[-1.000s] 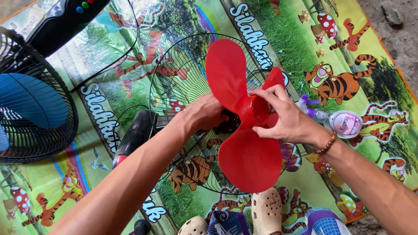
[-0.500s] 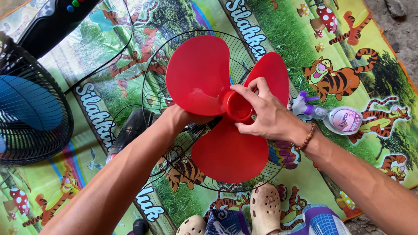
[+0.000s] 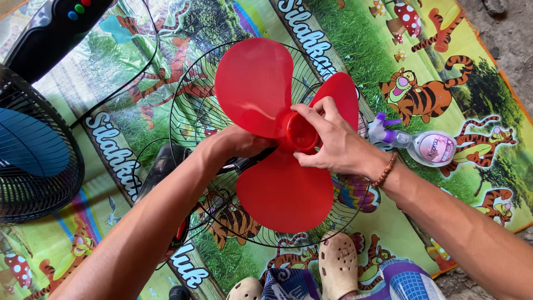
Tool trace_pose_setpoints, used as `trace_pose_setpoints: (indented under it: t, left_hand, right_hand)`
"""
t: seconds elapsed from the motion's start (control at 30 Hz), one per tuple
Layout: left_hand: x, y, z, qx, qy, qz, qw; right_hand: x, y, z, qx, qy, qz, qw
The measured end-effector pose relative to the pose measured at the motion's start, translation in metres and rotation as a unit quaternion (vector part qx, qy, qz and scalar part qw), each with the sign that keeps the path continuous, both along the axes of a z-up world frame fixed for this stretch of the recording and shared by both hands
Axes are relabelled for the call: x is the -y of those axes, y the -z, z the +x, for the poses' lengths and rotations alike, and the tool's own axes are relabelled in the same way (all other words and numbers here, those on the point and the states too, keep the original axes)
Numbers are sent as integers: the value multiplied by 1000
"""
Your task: The person wipes a red fan blade with a cloth, then attaches it to a fan motor and secures it with a black cap. They then remove the front grille of a blue fan and adjust the blue blades inside.
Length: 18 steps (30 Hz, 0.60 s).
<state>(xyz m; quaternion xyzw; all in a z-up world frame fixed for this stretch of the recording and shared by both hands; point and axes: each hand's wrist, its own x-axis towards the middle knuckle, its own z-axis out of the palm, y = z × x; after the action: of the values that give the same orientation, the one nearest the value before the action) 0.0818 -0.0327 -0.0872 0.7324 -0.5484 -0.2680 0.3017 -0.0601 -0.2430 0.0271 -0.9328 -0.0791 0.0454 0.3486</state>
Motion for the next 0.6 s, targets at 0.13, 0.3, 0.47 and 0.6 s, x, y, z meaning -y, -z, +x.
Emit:
trace_pose_setpoints:
  t: [0.13, 0.3, 0.47, 0.6]
  left_hand:
    - [-7, -9, 9, 143, 6, -101, 985]
    - [-25, -77, 11, 394, -105, 25, 913]
    - [-24, -171, -13, 130, -110, 449, 877]
    - [-18, -199, -40, 166, -97, 435, 880]
  right_hand:
    - [-1, -1, 3, -5, -9, -22, 1000]
    - [-3, 3, 8, -37, 52, -42, 997]
    - [-2, 8, 19, -26, 62, -46, 997]
    - [5, 6, 24, -52, 33, -48, 997]
